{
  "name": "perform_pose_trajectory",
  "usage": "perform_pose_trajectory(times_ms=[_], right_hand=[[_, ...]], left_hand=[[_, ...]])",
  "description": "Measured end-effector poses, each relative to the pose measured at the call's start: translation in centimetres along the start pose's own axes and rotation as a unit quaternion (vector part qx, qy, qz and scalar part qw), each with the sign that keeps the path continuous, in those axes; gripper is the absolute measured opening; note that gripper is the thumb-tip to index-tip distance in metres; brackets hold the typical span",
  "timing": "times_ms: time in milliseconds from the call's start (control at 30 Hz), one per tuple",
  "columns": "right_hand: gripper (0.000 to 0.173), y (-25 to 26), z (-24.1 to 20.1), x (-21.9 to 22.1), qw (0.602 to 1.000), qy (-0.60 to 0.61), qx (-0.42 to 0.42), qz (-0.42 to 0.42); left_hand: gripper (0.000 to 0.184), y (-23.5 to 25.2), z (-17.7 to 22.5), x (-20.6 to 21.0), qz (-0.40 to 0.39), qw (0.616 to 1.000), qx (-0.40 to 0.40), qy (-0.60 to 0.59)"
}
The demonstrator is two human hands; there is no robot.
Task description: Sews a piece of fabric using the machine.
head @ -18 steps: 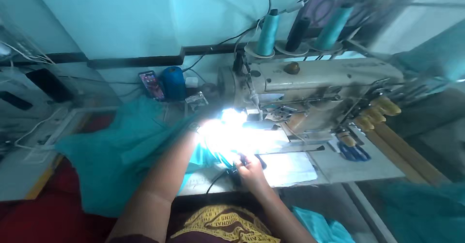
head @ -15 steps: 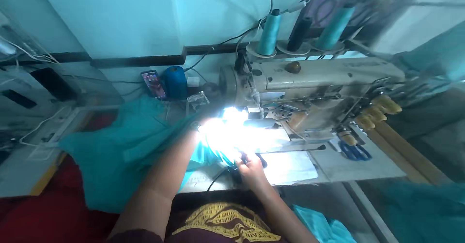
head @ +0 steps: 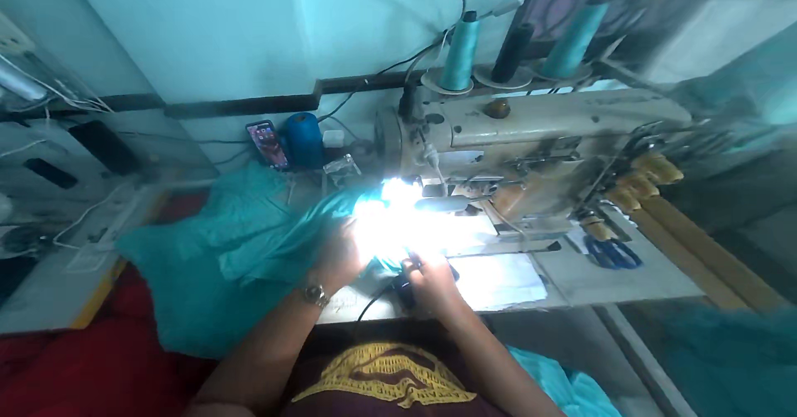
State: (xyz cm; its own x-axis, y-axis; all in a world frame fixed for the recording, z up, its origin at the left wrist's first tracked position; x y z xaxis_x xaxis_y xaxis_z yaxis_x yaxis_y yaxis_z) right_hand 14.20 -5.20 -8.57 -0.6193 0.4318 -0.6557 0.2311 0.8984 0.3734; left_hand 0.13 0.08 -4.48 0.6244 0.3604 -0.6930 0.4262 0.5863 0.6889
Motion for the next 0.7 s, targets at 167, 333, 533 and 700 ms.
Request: perform_pose_trajectory(times_ms=[167,333,533,700], right_hand=[[0.030,0.8,-0.4,0.0,0.999,-0.040,0.001,-0.001],[0.031,0.9,-1.6,-0.8,0.994,-0.084,-0.069,-0.020],[0.021,1.1,-3.2,-1.5,0.975,-0.123,-0.186,-0.012],[0.018,0.0,-4.3,-2.8,0.968,0.021,-0.247,0.032]], left_hand=[[0.032,1.4,-3.5,1.2,-0.060,0.996,-0.057,-0.023],[0.035,0.0,-2.0,-2.3,-0.121,0.991,0.014,0.057],[0.019,-3.4,9.1,-5.7,-0.190,0.913,0.095,-0.348],[0.048,-2.1,8.1,-6.3,-0.090,0.938,0.010,-0.333]])
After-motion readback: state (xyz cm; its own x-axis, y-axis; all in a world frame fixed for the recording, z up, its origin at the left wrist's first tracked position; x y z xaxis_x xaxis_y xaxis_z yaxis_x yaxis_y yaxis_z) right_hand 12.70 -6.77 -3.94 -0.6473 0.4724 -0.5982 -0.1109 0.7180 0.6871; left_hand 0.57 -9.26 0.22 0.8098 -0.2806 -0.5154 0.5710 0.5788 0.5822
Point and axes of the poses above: each hand's wrist, its own y-axis towards the middle knuckle, its own x-axis out of the palm, z = x × y, the point moved 10 cm from there along y, towards the middle knuckle, and after that the axes turned 15 degrees about z, right-handed, at the moved point
